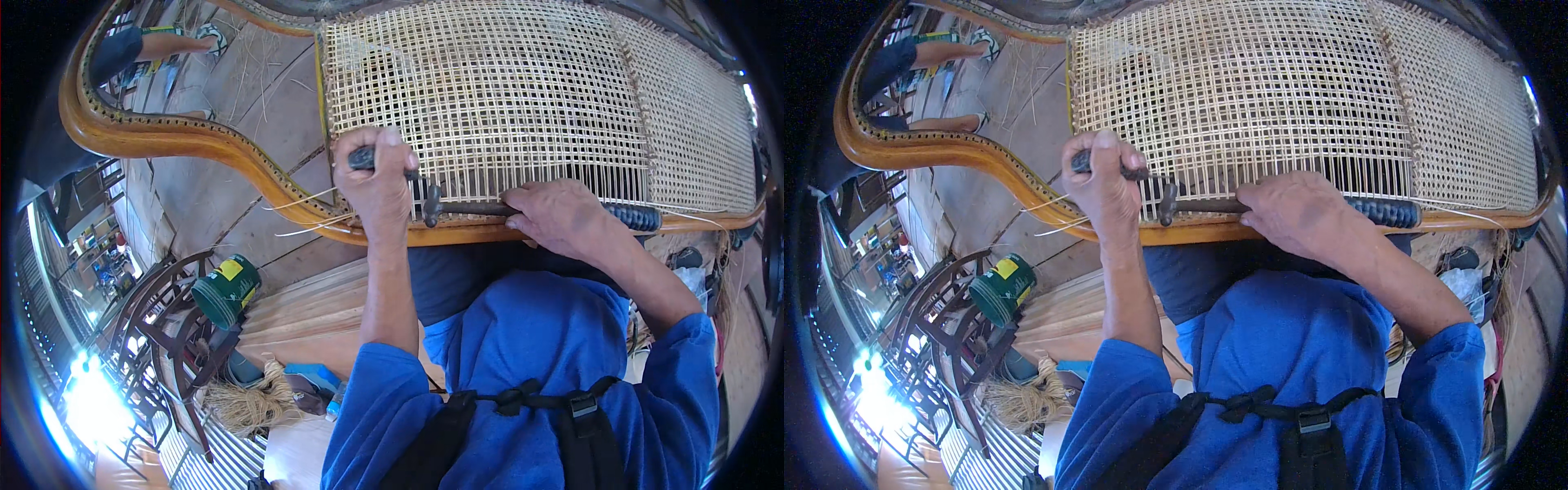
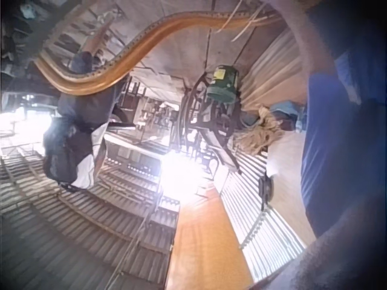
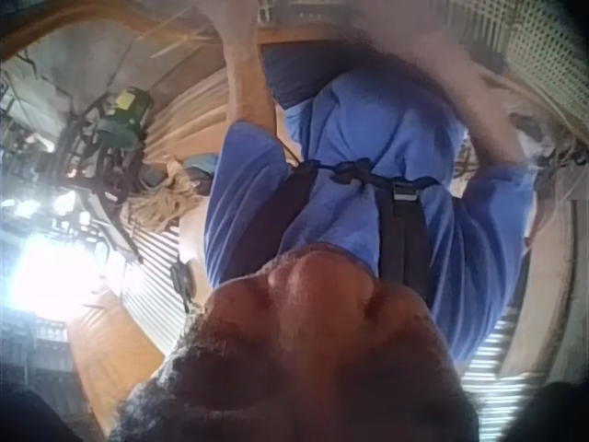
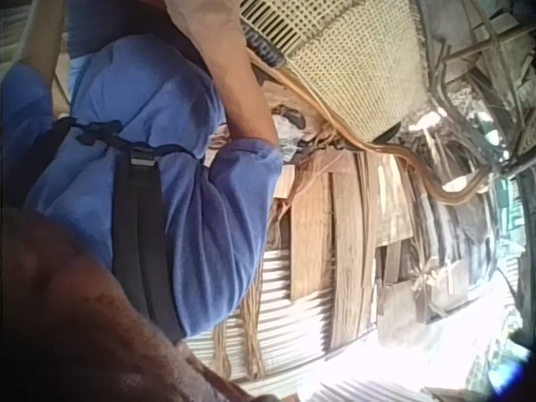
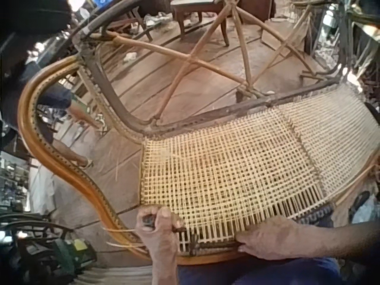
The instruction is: Weaving and repairing a cane chair seat using strips of material and tools.
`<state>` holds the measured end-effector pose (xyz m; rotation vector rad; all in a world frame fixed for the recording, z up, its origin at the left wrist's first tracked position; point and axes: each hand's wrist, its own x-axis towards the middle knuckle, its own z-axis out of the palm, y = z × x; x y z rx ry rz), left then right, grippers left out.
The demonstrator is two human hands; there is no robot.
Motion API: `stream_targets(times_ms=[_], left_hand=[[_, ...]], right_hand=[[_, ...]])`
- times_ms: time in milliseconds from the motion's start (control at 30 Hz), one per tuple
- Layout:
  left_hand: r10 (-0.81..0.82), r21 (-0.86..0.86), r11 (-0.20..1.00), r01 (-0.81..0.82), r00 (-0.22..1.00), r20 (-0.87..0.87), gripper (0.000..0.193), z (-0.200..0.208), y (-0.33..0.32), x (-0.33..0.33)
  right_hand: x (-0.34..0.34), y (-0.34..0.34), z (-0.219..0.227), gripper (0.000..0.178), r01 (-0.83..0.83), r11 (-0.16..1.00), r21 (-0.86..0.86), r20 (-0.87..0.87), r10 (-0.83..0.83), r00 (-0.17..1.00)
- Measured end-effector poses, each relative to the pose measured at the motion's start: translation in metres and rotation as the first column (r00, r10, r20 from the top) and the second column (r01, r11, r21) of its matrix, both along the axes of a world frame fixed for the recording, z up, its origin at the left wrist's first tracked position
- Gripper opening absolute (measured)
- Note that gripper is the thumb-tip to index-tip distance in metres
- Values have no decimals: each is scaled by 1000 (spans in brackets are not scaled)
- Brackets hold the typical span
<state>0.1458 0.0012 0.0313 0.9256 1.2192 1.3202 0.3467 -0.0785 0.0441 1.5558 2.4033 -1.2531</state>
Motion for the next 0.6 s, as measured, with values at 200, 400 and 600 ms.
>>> stream_targets(times_ms=[200, 400, 600], left_hand=[[-82, 56, 994, 89, 989, -126, 12, -2, -4, 11], [-94, 64, 993, 104, 985, -142, 11, -4, -1, 10], [-62, 75, 996, 56, 995, 84, 11, 9, -2, 11]], right_hand=[[-3, 14, 7, 25, 32, 999, -42, -43, -34, 999], [-1, 11, -1, 24, 49, 999, -4, -62, -49, 997], [10, -4, 3, 24, 86, 996, -3, -40, -86, 995]])
